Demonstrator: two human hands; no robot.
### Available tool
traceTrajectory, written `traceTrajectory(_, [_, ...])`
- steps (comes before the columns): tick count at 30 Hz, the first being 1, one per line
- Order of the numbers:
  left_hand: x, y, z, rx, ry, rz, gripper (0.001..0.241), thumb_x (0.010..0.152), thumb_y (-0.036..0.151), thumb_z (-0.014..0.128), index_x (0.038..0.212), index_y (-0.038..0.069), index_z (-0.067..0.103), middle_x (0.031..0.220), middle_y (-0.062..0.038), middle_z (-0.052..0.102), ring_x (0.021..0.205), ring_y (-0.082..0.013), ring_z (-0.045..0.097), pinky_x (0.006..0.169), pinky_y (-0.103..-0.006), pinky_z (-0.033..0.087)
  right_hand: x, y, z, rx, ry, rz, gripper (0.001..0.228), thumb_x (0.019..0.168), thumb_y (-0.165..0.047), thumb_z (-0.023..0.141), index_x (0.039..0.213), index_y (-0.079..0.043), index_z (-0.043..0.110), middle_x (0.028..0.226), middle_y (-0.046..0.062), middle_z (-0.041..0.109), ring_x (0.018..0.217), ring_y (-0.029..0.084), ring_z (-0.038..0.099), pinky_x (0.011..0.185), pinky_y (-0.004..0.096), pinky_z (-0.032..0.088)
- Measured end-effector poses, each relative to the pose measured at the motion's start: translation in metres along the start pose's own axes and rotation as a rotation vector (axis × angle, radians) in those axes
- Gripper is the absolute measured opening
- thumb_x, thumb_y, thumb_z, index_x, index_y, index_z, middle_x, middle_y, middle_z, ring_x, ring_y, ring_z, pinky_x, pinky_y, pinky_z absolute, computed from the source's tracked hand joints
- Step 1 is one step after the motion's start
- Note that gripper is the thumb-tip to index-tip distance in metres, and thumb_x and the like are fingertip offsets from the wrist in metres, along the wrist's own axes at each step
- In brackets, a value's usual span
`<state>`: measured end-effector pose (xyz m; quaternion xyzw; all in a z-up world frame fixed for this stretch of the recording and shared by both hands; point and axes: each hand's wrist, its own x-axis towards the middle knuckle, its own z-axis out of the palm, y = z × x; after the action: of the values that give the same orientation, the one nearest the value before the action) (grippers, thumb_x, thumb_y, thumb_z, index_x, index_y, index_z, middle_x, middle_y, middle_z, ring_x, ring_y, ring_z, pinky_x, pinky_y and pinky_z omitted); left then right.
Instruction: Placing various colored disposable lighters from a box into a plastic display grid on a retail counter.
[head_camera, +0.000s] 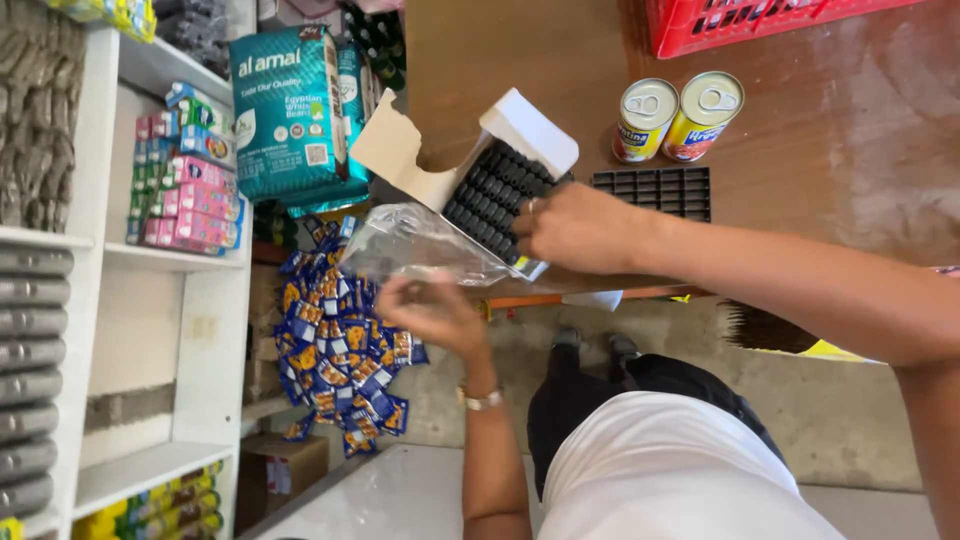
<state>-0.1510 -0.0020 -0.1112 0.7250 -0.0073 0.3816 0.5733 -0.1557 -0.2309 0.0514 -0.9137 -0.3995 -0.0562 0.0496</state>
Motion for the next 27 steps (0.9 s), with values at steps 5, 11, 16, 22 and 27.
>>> traceTrajectory(5, [-0.006,0.124,0.016,0.168,-0.317,0.398,0.051,0.09,0.026,0.079,0.133,0.008,0.058,0.137,-0.018,0.051,0.129,-0.0372,0.049,0.111,-0.0486,0.042,-0.029,0.011,-0.075,0.213,0.134,0.049,0.02,0.081,-0.02,0.07,0.095,-0.006,0.073,0.091,0.011,0.067,0.086,0.035,0.068,0.069,0.047,0.054])
traceTrajectory(11, [-0.067,0.091,0.014,0.303,-0.307,0.408,0.029,0.092,0.022,0.083,0.12,0.02,0.074,0.12,-0.007,0.057,0.117,-0.0279,0.054,0.102,-0.0449,0.049,-0.069,-0.003,-0.075,0.105,0.013,0.273,0.022,0.081,-0.028,0.073,0.094,-0.01,0.076,0.084,0.012,0.069,0.083,0.034,0.068,0.074,0.047,0.053])
traceTrajectory(16, [-0.07,0.107,0.029,0.089,-0.634,0.279,0.035,0.09,0.021,0.079,0.124,0.013,0.073,0.112,-0.009,0.068,0.107,-0.0287,0.067,0.093,-0.0432,0.056,-0.076,-0.007,-0.046,-0.034,0.03,0.315,0.018,0.076,-0.027,0.074,0.077,-0.009,0.073,0.078,0.011,0.069,0.085,0.031,0.07,0.083,0.045,0.052])
traceTrajectory(22, [-0.062,0.106,0.044,-0.006,-0.695,0.238,0.036,0.09,0.022,0.08,0.123,0.01,0.072,0.109,-0.009,0.069,0.097,-0.0287,0.07,0.085,-0.0415,0.057,-0.071,-0.019,-0.042,-0.071,0.007,0.347,0.016,0.073,-0.026,0.073,0.07,-0.011,0.07,0.075,0.008,0.068,0.083,0.028,0.069,0.082,0.042,0.051])
traceTrajectory(27, [-0.057,0.103,0.042,0.034,-0.763,0.203,0.031,0.089,0.024,0.08,0.118,0.014,0.074,0.104,-0.004,0.069,0.088,-0.0266,0.07,0.076,-0.04,0.055,-0.076,-0.025,-0.019,-0.085,-0.05,0.368,0.017,0.073,-0.027,0.073,0.084,-0.014,0.075,0.08,0.005,0.068,0.087,0.024,0.069,0.08,0.039,0.051])
